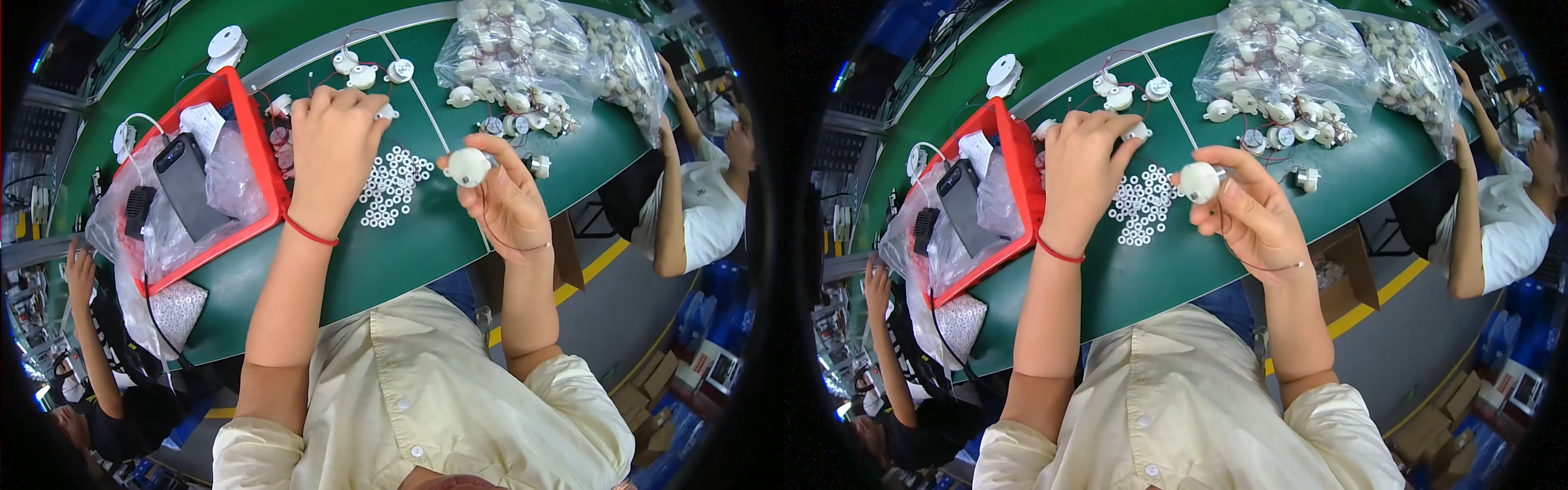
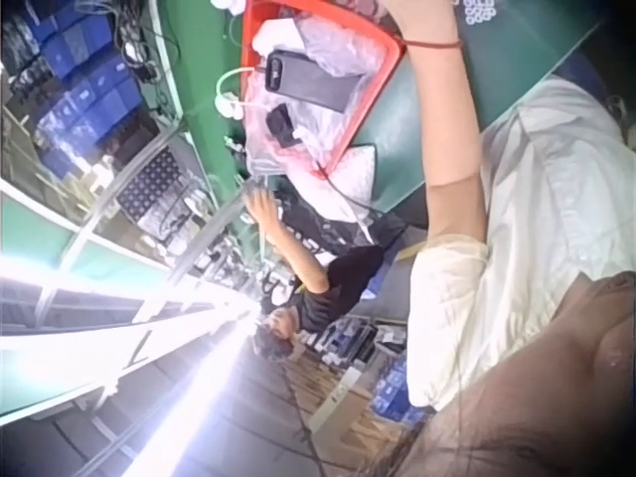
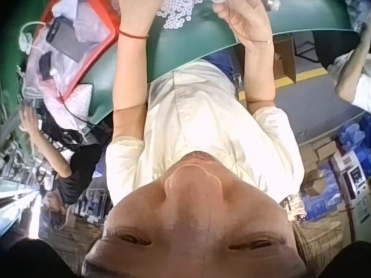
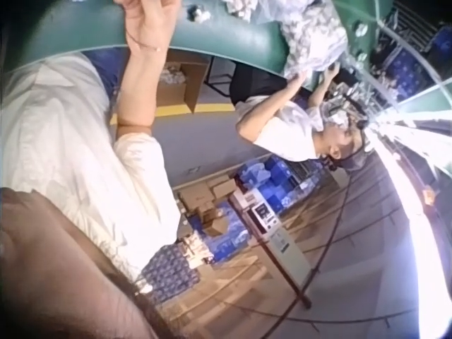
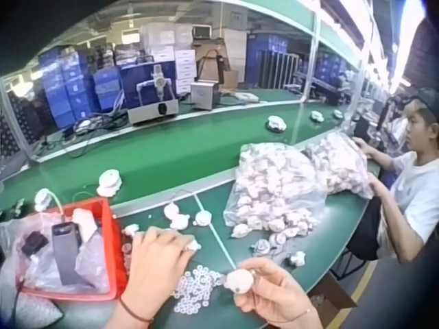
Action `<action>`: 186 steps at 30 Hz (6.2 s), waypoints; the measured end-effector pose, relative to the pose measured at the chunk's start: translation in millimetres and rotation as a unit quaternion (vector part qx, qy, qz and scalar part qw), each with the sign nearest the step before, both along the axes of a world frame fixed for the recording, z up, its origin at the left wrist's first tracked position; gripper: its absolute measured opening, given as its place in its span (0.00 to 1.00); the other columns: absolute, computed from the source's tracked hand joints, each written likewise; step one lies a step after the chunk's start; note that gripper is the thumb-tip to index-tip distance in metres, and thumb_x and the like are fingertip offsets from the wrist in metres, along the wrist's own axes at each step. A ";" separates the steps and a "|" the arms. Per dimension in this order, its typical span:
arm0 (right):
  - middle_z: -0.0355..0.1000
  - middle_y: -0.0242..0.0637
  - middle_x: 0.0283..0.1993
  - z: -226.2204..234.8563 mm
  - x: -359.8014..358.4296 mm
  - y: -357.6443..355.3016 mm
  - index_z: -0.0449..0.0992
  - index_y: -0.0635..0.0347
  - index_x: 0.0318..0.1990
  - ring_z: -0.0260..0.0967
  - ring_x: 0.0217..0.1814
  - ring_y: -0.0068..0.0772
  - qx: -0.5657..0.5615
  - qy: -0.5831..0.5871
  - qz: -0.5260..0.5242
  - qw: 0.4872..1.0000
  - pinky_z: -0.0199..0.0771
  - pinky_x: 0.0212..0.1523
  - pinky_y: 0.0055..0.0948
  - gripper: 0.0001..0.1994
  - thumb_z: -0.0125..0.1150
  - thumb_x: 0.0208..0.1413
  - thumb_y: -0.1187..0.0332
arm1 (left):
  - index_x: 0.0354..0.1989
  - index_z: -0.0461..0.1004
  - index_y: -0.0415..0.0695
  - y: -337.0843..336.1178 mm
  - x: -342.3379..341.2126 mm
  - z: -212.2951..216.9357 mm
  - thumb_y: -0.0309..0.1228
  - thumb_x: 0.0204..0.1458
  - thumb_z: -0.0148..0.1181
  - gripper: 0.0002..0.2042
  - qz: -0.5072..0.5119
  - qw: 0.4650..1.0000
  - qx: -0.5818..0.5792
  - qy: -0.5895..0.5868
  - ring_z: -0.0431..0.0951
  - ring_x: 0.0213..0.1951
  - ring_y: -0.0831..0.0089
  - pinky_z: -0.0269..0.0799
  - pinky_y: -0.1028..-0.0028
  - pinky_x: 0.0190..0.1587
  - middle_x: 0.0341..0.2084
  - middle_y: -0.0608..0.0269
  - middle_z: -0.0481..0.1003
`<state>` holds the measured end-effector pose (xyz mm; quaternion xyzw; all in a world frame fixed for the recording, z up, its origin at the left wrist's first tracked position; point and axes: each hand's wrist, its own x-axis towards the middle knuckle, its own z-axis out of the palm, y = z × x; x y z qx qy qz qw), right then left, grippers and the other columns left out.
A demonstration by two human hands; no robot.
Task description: The person assembles small white plastic components by hand, placing white plastic washers onto a central stem of a plastic housing.
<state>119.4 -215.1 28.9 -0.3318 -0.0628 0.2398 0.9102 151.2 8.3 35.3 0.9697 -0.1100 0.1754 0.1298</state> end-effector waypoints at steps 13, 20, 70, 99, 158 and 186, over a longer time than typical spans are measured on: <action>0.74 0.52 0.49 -21.9 -10.7 -39.5 0.66 0.68 0.59 0.78 0.40 0.31 -0.148 -0.019 -0.076 0.986 0.81 0.39 0.24 0.18 0.52 0.67 0.67 | 0.42 0.82 0.44 -4.7 -91.4 7.2 0.22 0.50 0.64 0.11 -0.025 0.987 -0.151 0.058 0.73 0.42 0.61 0.69 0.66 0.46 0.37 0.61 0.77; 0.74 0.49 0.45 -25.6 -18.0 -31.7 0.68 0.68 0.56 0.78 0.38 0.31 -0.232 -0.022 -0.087 0.969 0.80 0.39 0.26 0.17 0.56 0.66 0.66 | 0.40 0.83 0.48 -16.6 -87.7 -9.3 0.22 0.47 0.65 0.12 -0.016 0.992 -0.117 0.043 0.70 0.37 0.64 0.66 0.67 0.40 0.33 0.65 0.74; 0.67 0.39 0.38 7.5 -22.9 -0.7 0.71 0.64 0.57 0.69 0.32 0.28 -0.550 -0.278 0.051 0.786 0.71 0.35 0.27 0.16 0.57 0.62 0.74 | 0.45 0.82 0.50 -4.9 -91.9 -4.5 0.27 0.47 0.66 0.14 -0.035 0.997 -0.042 0.057 0.69 0.39 0.66 0.61 0.65 0.41 0.35 0.69 0.73; 0.73 0.35 0.44 -20.5 -42.8 -5.1 0.71 0.70 0.56 0.74 0.38 0.22 -0.385 -0.037 -0.022 0.922 0.75 0.44 0.22 0.17 0.61 0.61 0.74 | 0.43 0.81 0.50 -37.2 -142.5 -37.1 0.33 0.47 0.67 0.13 -0.064 0.986 -0.145 0.055 0.68 0.35 0.73 0.61 0.69 0.39 0.31 0.74 0.70; 0.74 0.49 0.53 -11.6 -54.7 27.6 0.74 0.72 0.48 0.74 0.50 0.30 -0.641 -0.263 -0.087 0.716 0.81 0.45 0.25 0.18 0.69 0.49 0.84 | 0.23 0.71 0.46 -36.1 -146.8 -50.8 0.30 0.43 0.58 0.04 -0.108 0.956 -0.253 0.098 0.64 0.31 0.73 0.59 0.72 0.35 0.20 0.69 0.63; 0.72 0.48 0.33 25.2 -40.8 66.4 0.70 0.68 0.39 0.73 0.27 0.42 -0.805 -0.333 0.036 0.491 0.72 0.28 0.34 0.12 0.67 0.50 0.80 | 0.27 0.73 0.47 -38.1 -142.9 -52.0 0.30 0.48 0.56 0.02 -0.112 0.943 -0.287 0.125 0.67 0.32 0.70 0.61 0.69 0.35 0.24 0.68 0.66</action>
